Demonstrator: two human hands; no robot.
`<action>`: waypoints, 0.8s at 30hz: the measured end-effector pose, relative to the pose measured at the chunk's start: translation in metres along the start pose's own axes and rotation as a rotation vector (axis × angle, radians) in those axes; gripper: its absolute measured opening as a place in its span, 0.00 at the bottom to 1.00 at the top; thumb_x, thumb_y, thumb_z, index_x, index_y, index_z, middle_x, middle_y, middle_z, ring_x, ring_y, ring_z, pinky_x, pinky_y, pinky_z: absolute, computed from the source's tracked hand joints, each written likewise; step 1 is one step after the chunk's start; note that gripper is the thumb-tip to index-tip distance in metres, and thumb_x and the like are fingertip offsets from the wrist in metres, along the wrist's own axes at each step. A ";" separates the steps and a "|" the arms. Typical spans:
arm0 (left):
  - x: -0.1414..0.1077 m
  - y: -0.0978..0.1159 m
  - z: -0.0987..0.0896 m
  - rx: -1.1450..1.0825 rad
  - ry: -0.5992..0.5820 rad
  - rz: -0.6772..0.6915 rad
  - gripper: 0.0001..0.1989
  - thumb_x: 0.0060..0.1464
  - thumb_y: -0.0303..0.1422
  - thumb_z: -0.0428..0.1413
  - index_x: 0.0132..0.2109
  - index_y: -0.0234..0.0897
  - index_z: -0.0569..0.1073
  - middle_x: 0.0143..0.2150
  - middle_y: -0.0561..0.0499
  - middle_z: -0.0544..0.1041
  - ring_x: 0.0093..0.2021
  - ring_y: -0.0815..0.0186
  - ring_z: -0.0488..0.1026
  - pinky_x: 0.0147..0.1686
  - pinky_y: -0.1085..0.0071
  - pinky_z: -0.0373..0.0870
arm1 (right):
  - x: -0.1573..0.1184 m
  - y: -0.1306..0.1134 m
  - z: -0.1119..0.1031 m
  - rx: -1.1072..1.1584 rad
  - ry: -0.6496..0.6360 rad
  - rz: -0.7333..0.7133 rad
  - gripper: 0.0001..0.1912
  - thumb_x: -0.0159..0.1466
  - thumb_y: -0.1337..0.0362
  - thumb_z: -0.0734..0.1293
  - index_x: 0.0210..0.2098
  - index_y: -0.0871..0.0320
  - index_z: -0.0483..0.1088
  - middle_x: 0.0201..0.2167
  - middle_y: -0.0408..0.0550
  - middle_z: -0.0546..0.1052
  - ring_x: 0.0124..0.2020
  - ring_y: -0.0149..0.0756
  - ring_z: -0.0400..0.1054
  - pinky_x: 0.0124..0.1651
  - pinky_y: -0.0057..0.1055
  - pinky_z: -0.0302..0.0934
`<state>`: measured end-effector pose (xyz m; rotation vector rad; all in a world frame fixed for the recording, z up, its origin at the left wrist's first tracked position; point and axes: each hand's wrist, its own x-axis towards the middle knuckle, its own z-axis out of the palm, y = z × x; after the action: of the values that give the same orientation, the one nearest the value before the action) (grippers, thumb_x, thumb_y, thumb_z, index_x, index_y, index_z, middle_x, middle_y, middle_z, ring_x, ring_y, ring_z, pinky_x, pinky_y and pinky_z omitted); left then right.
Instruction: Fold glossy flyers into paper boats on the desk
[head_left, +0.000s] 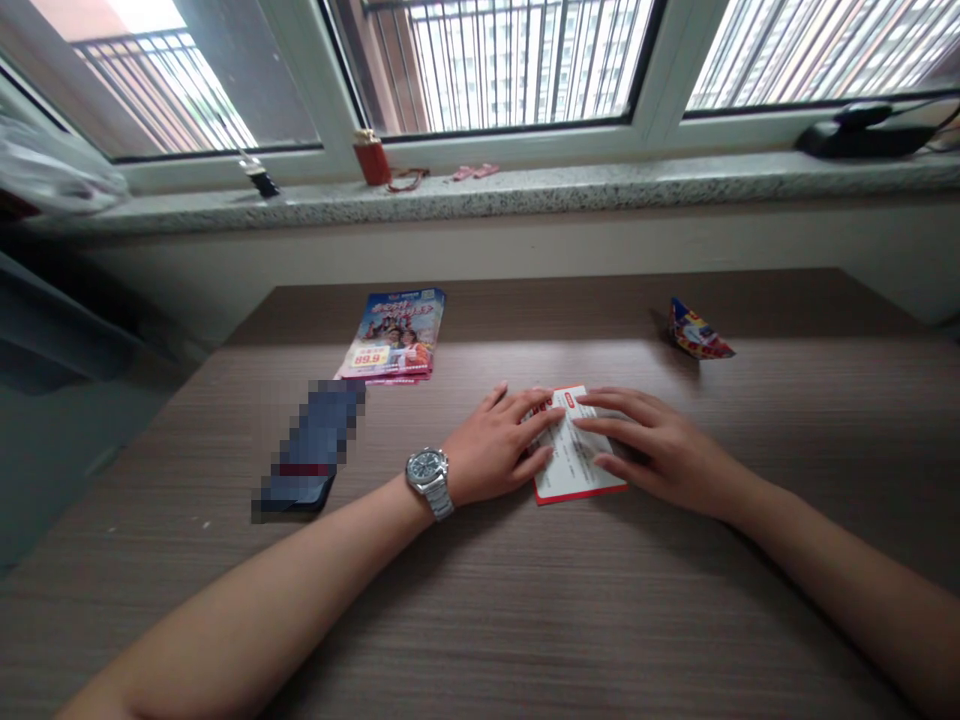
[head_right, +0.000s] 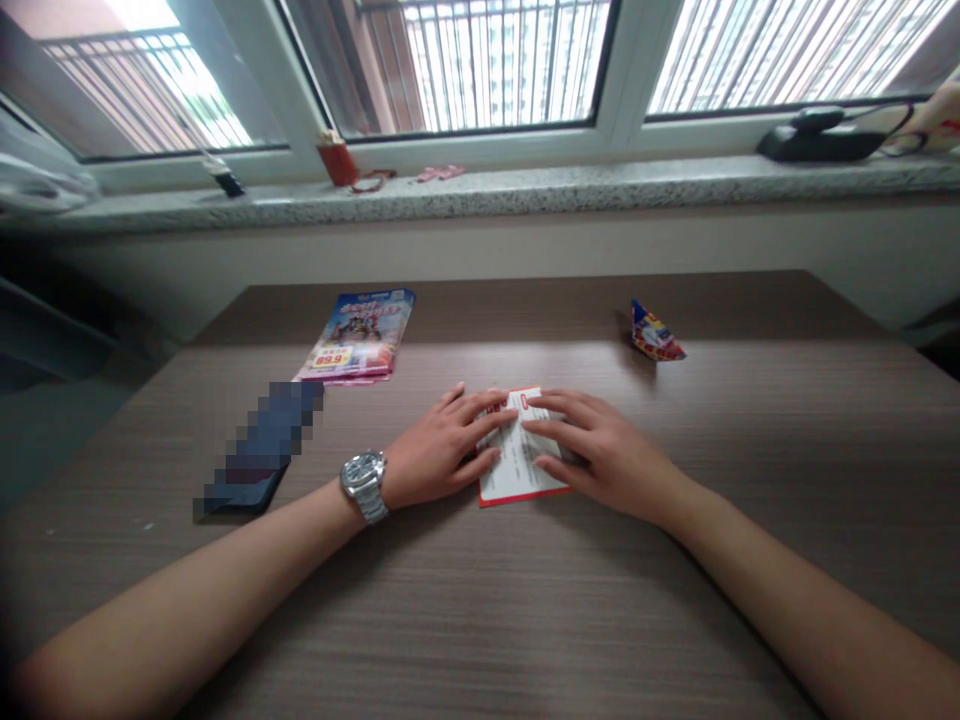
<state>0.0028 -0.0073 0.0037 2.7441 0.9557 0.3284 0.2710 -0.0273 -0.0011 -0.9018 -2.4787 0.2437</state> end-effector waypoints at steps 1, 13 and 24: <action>0.000 0.000 0.000 -0.003 0.005 0.004 0.24 0.67 0.39 0.48 0.67 0.42 0.60 0.69 0.41 0.60 0.69 0.54 0.57 0.70 0.46 0.45 | 0.000 -0.002 0.000 -0.003 -0.005 -0.015 0.21 0.68 0.62 0.66 0.60 0.52 0.67 0.62 0.56 0.69 0.65 0.48 0.59 0.63 0.49 0.60; -0.003 -0.001 -0.001 -0.020 0.042 0.003 0.25 0.62 0.39 0.54 0.64 0.41 0.65 0.71 0.38 0.56 0.71 0.50 0.52 0.69 0.45 0.47 | -0.004 0.005 0.012 -0.133 0.088 0.340 0.23 0.67 0.56 0.65 0.59 0.55 0.68 0.57 0.58 0.69 0.55 0.53 0.65 0.58 0.53 0.62; -0.002 -0.001 -0.002 -0.042 0.028 0.024 0.25 0.63 0.41 0.53 0.65 0.44 0.63 0.69 0.41 0.59 0.69 0.52 0.57 0.70 0.44 0.45 | 0.006 0.008 0.018 0.018 0.111 0.414 0.19 0.67 0.56 0.64 0.57 0.52 0.69 0.55 0.56 0.70 0.56 0.53 0.65 0.58 0.55 0.61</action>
<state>0.0004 -0.0077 0.0053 2.7219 0.9126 0.3875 0.2623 -0.0167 -0.0170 -1.3774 -2.1649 0.3423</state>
